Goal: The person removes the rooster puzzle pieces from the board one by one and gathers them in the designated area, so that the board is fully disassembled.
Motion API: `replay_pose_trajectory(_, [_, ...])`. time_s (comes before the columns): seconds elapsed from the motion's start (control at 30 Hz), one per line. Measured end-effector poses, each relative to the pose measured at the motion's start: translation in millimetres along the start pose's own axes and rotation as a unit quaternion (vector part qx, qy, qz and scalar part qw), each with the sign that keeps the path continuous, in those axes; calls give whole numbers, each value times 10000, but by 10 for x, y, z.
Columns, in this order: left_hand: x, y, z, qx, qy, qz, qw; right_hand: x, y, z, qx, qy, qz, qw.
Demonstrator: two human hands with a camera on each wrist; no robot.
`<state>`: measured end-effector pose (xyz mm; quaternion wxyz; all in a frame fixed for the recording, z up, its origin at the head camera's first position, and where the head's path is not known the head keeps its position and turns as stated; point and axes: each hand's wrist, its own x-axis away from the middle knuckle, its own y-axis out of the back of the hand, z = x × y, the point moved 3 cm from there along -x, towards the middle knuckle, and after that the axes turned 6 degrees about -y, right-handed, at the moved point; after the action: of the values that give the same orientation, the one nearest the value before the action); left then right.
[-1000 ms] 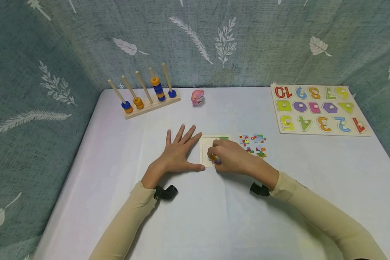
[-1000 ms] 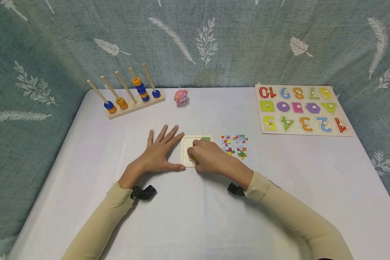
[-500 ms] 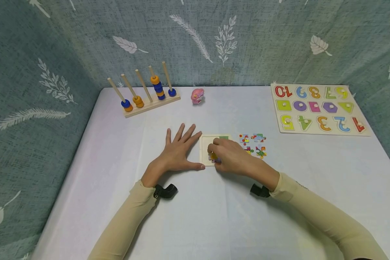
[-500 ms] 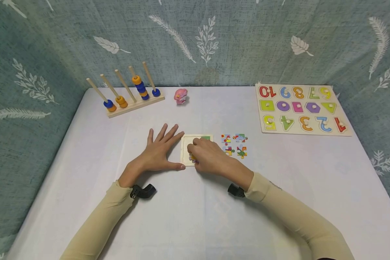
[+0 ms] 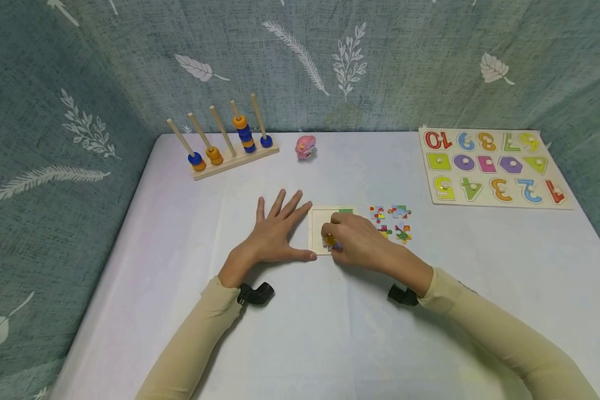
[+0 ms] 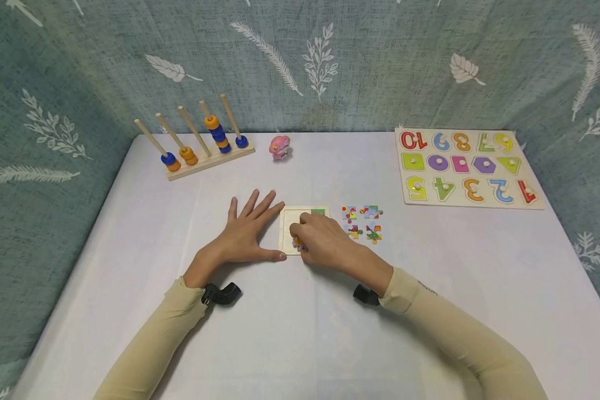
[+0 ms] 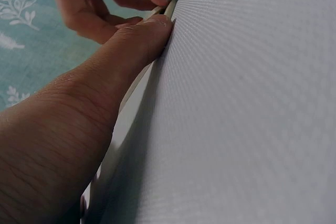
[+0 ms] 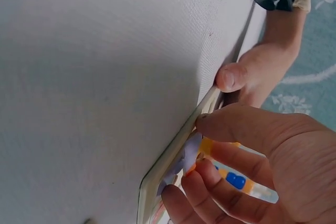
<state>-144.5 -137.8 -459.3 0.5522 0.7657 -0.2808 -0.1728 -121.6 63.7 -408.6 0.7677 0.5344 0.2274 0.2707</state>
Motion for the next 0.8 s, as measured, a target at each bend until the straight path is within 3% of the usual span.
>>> replay_pose_trajectory(0.37, [-3,-2,1,-47,24,18,10000,8,5,-5,-138,-81,-79,9998])
replay_pose_trajectory(0.8, [-3,4,-6,-51,30,17,10000,98,138,-61,-289,419,-637,9967])
